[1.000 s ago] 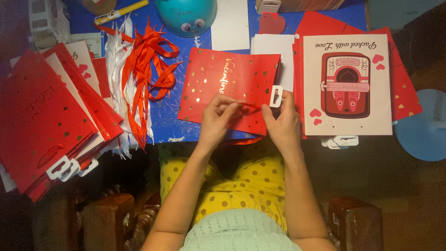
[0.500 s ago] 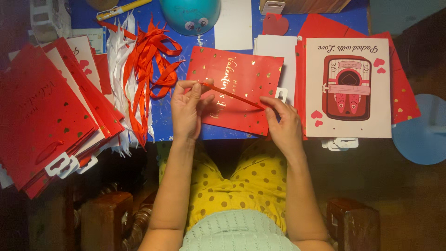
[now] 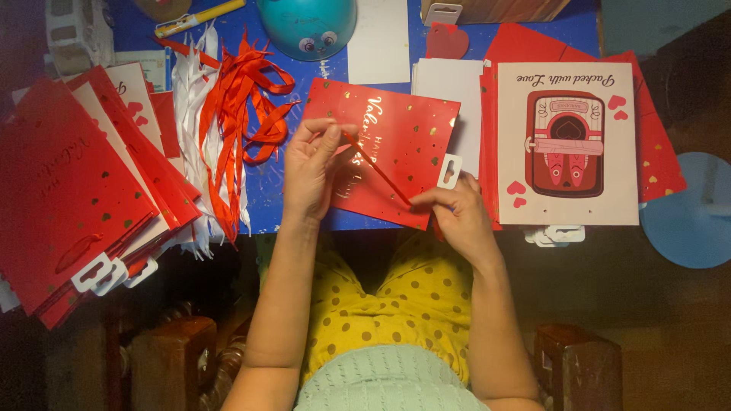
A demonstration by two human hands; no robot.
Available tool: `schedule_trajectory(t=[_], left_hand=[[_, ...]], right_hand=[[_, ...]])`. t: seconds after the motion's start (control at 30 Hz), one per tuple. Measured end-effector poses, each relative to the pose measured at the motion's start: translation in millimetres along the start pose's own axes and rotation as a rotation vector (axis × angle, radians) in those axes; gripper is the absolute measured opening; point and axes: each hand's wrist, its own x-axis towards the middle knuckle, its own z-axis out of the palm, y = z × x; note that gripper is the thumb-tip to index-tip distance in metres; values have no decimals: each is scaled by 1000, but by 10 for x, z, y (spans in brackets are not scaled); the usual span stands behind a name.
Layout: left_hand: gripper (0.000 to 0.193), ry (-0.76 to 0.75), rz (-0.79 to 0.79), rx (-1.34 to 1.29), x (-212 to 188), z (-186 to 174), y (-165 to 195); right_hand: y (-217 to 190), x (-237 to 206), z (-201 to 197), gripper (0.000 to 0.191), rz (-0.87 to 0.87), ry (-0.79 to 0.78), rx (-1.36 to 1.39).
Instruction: The person assembles red Valentine's Day gift bags by inserting white paper inserts and threading red ribbons through the handles. They repeat this process for multiple bags, stacking the finished ones on the table.
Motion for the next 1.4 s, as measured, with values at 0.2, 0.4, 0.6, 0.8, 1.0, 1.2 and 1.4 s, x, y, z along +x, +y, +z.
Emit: schedule_trajectory(t=[0.2, 0.4, 0.6, 0.8, 1.0, 1.2, 1.4], left_hand=[[21, -63, -42, -18, 7, 129, -261], [21, -64, -70, 256, 92, 336, -374], [11, -201, 81, 498, 153, 524, -354], [11, -204, 107, 798, 118, 649, -220], [14, -251, 287, 1160, 116, 693, -165], [15, -188, 302, 1199, 88, 653, -175], [17, -107, 302, 1173, 42, 624, -221]], right_hand=[[-131, -47, 39, 22, 75, 11, 153], [-264, 72, 44, 77, 128, 190, 598], [-80, 164, 76, 50, 138, 347, 687], [192, 250, 200, 33, 287, 260, 987], [265, 272, 316, 29, 338, 188, 794], [238, 311, 328, 26, 299, 169, 711], [207, 344, 345, 25, 280, 196, 742]])
